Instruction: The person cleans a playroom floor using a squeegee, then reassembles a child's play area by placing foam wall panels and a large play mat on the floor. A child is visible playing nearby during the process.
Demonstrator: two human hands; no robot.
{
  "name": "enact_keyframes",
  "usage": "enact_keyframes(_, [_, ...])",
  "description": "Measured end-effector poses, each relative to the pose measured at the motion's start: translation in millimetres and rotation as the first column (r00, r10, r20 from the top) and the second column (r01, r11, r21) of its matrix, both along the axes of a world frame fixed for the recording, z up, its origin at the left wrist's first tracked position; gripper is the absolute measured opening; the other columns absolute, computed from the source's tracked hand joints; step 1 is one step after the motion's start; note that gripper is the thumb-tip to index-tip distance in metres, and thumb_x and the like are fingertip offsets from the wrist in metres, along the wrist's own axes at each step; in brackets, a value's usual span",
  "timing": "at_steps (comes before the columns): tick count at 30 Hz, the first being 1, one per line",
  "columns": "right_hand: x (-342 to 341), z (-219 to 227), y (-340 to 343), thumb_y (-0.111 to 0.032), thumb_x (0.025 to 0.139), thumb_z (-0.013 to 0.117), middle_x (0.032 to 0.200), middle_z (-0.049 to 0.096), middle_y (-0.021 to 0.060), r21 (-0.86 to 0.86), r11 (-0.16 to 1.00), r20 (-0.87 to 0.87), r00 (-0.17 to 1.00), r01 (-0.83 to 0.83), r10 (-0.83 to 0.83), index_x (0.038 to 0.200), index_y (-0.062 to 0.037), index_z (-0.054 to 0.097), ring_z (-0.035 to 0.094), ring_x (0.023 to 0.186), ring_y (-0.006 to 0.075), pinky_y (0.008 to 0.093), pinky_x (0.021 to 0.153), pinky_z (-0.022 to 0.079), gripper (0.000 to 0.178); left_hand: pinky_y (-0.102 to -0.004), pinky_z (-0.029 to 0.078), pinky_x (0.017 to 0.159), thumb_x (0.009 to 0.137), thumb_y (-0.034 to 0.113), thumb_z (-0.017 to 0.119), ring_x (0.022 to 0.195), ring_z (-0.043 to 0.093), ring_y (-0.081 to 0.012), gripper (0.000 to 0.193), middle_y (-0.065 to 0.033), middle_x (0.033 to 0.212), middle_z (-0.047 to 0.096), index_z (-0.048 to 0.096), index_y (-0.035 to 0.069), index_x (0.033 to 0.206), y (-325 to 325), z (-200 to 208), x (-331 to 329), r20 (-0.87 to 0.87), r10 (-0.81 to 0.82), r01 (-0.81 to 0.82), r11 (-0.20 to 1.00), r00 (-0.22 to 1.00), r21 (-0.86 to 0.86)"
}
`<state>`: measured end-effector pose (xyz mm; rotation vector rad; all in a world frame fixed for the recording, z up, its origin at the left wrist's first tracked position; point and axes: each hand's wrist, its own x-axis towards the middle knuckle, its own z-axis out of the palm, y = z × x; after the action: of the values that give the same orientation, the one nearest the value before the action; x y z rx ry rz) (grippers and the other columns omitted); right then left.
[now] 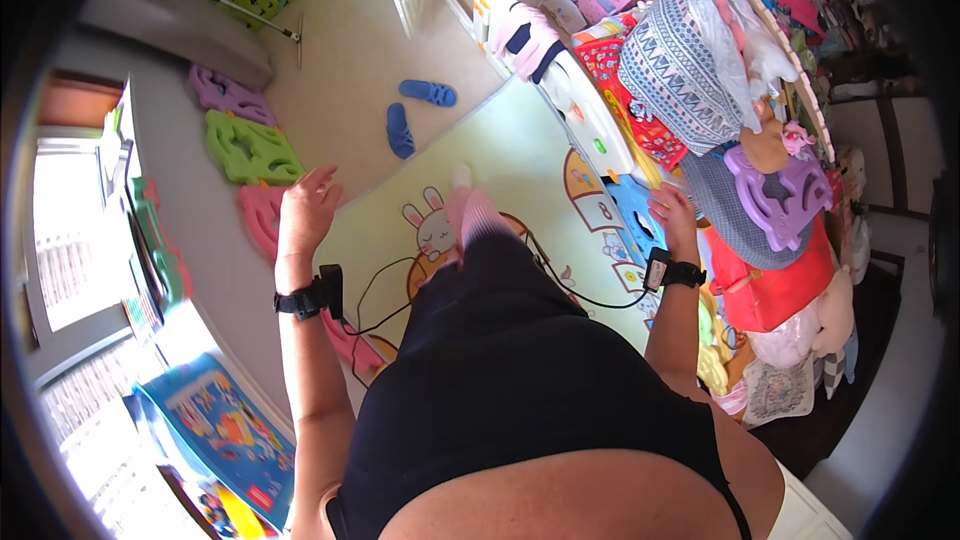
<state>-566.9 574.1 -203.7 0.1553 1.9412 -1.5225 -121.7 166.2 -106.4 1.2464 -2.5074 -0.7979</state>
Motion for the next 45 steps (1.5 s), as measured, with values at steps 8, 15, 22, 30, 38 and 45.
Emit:
enact_keyframes(8, [-46.4, -34.0, -116.5, -0.024, 0.092, 0.062, 0.111, 0.066, 0.0125, -0.036, 0.972, 0.059, 0.972, 0.231, -0.229, 0.122, -0.002, 0.055, 0.065, 0.092, 0.0203, 0.0314, 0.08, 0.053, 0.038, -0.0333, 0.053, 0.082, 0.085, 0.012, 0.067, 0.091, 0.069, -0.0239, 0.032, -0.0141, 0.102, 0.07, 0.065, 0.004, 0.117, -162.9, 20.0, -93.6, 0.118, -0.107, 0.11, 0.994, 0.987, -0.025])
enact_keyframes(15, [-91.8, -36.8, -260.9, -0.024, 0.092, 0.062, 0.108, 0.066, 0.0108, -0.098, 0.966, 0.09, 0.968, 0.241, -0.232, 0.125, -0.0012, 0.054, 0.065, 0.092, 0.0195, 0.0296, 0.08, 0.052, 0.042, -0.0362, 0.053, 0.081, 0.084, 0.014, 0.066, 0.091, 0.068, -0.0293, 0.032, -0.0161, 0.102, 0.07, 0.065, 0.005, 0.115, -293.8, 37.1, -137.6, 0.203, -0.124, 0.142, 0.987, 0.971, -0.076])
enact_keyframes(22, [-116.0, -24.1, -335.5, -0.017, 0.092, 0.059, 0.099, 0.069, 0.0062, -0.203, 0.915, 0.016, 0.935, 0.349, -0.353, 0.119, -0.0017, 0.058, 0.066, 0.082, 0.0149, 0.0253, 0.073, 0.053, 0.031, -0.0365, 0.053, 0.083, 0.082, 0.016, 0.064, 0.093, 0.069, -0.0282, 0.035, -0.0179, 0.108, 0.069, 0.065, 0.004, 0.115, -396.6, 16.4, -170.1, 0.283, -0.212, 0.2, 0.977, 0.935, 0.072])
enact_keyframes(30, [-55.4, 8.1, -359.8, -0.017, 0.095, 0.056, 0.109, 0.067, 0.0107, -0.144, 0.745, -0.039, 0.749, 0.651, -0.662, 0.124, -0.0007, 0.055, 0.065, 0.093, 0.0188, 0.0282, 0.079, 0.052, 0.033, -0.0337, 0.052, 0.086, 0.087, 0.017, 0.064, 0.1, 0.067, -0.0238, 0.036, -0.0156, 0.113, 0.069, 0.063, 0.003, 0.12, -553.3, -36.3, -235.0, 0.384, -0.485, 0.398, 0.871, 0.785, 0.288])
enact_keyframes(38, [189.5, 57.5, -424.8, -0.014, 0.093, 0.06, 0.101, 0.069, 0.0097, -0.063, 0.24, -0.27, 0.215, 0.969, -0.938, 0.117, -0.0015, 0.06, 0.067, 0.084, 0.0151, 0.0272, 0.074, 0.054, 0.027, -0.0361, 0.053, 0.085, 0.087, 0.018, 0.065, 0.097, 0.067, -0.0271, 0.036, -0.0159, 0.104, 0.069, 0.062, 0.006, 0.121, -726.7, -95.3, -373.0, 0.474, -0.799, 0.778, 0.546, 0.37, 0.312])
enact_keyframes(45, [425.2, 52.5, -521.1, -0.014, 0.087, 0.066, 0.111, 0.064, 0.0099, 0.156, -0.28, -0.382, -0.203, 0.947, -0.901, 0.13, -0.0021, 0.049, 0.063, 0.086, 0.0123, 0.0273, 0.075, 0.05, 0.047, -0.0355, 0.053, 0.08, 0.086, 0.015, 0.066, 0.087, 0.067, -0.0241, 0.035, -0.0164, 0.101, 0.069, 0.063, 0.005, 0.12, -750.5, -107.9, -479.0, 0.257, -0.948, 0.943, 0.246, 0.187, 0.222])
